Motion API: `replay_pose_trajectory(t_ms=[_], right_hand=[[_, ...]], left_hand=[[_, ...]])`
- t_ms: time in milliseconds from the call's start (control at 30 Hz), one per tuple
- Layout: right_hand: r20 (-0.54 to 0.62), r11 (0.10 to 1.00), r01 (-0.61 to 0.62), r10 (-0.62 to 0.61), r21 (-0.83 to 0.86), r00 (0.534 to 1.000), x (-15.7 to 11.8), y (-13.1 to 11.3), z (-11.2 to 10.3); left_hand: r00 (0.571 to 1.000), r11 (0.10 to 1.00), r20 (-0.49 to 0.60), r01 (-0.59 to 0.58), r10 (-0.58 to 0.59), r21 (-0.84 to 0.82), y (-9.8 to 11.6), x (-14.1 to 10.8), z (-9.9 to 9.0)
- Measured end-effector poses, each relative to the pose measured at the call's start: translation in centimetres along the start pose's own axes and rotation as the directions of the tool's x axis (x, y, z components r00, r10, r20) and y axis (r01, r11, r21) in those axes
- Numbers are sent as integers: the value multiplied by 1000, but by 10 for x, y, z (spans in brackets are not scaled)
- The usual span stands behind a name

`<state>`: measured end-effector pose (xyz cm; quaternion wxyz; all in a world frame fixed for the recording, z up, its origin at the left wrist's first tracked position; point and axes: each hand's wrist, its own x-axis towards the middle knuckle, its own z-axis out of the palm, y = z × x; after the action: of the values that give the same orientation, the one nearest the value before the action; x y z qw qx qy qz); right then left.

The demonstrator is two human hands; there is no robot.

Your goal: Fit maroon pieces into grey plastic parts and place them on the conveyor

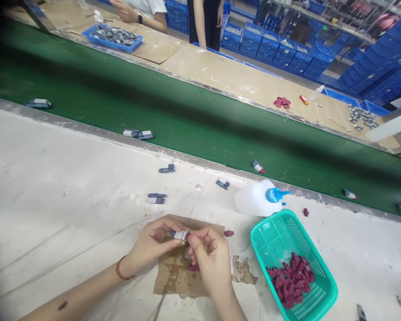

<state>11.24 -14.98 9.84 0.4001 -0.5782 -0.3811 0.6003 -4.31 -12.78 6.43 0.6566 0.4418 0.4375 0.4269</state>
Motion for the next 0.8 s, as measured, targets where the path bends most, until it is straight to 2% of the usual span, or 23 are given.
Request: replay_pose_trajectory(t_ms=[100, 167, 200, 233, 300, 400, 467, 567, 667, 800], right_hand=[[-27, 987, 77, -81, -142, 996, -10, -4, -16], [-124, 931, 139, -190, -338, 974, -21, -9, -41], [-199, 876, 140, -255, -461, 946, -28, -11, -57], [-273, 802, 115, -328, -586, 904, -36, -13, -76], [-360, 628, -22, -417, -778, 835, -49, -12, -117], [-382, 372, -225, -426, -900, 820, -62, 2, -168], [-377, 286, -275, -409, -918, 831, -66, 16, -188], [-365, 233, -291, -407, -928, 837, -66, 34, -200], [-365, 227, -293, -428, -929, 827, -62, 43, -203], [-391, 277, -293, -432, -915, 813, -58, 41, -206]], left_hand=[[999, 979, 23, -34, 30, 199, 10, 0, 0], [996, 947, 51, -91, 79, 307, 19, 3, -3], [993, 933, 63, -120, 105, 339, 23, 5, -5], [990, 924, 68, -140, 124, 357, 26, 9, -8], [988, 916, 54, -154, 144, 369, 33, 22, -15], [988, 907, -1, -138, 152, 398, 39, 57, -25], [984, 888, -38, -138, 172, 439, 40, 87, -28], [974, 828, -32, -174, 225, 534, 38, 137, -25], [957, 734, -50, -185, 285, 653, 38, 177, -21], [926, 605, -23, -227, 377, 763, 46, 201, -32]])
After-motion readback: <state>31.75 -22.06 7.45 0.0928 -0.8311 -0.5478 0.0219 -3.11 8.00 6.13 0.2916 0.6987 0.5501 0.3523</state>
